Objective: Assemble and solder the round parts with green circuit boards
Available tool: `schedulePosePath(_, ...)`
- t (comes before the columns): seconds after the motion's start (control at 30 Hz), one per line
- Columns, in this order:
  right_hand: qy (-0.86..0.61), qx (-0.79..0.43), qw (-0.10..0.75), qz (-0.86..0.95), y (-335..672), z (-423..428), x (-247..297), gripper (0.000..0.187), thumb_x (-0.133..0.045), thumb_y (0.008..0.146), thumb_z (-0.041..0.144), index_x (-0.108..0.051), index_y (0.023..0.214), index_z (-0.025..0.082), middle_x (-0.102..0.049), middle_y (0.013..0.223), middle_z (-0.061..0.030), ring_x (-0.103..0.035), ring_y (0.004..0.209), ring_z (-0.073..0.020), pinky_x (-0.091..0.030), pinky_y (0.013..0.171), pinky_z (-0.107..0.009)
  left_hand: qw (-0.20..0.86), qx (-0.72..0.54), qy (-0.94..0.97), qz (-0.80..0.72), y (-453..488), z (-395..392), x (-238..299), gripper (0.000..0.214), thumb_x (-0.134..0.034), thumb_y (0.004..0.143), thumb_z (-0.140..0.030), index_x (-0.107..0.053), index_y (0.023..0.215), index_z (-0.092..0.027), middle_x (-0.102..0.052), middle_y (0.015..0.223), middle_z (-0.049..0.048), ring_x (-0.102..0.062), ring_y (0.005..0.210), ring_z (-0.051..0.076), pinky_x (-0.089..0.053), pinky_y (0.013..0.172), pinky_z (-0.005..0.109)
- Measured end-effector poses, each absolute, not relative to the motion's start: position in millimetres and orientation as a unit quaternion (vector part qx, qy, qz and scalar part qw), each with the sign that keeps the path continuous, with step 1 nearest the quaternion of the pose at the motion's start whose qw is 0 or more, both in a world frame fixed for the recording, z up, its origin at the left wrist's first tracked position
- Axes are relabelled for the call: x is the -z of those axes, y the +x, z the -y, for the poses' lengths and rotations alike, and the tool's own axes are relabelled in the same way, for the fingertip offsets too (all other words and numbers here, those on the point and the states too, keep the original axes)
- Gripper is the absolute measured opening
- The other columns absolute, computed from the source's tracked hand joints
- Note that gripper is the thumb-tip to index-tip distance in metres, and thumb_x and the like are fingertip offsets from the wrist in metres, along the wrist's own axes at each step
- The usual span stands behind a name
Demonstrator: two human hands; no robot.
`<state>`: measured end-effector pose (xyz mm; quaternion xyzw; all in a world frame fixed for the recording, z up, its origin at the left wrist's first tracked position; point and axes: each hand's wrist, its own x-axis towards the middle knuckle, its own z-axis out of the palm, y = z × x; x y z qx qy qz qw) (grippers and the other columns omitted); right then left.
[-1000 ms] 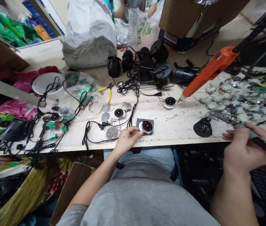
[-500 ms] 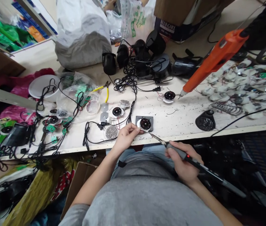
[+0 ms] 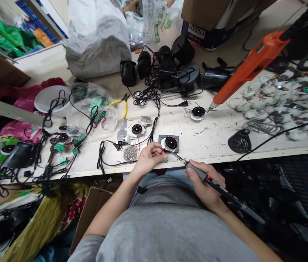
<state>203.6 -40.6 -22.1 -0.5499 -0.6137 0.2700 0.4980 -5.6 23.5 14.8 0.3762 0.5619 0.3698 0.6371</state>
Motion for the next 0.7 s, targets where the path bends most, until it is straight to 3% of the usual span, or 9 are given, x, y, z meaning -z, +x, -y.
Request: schedulePosePath(0.7,-0.55,-0.274,0.494,0.616,200.9,40.0,24.2,0.026,-0.071,0.089,0.027,-0.071,0.114,0.026,-0.077,0.101,-0.0042,-0.077,0.081,-0.0207,-0.069,0.069,-0.035,0.685,-0.385,0.313,-0.533,-9.7,-26.2,-15.6,0.043,-0.091,0.053,-0.02,-0.069,0.089,-0.014,-0.066,0.072,-0.0019,-0.059,0.063,0.009,-0.046,0.063,0.023)
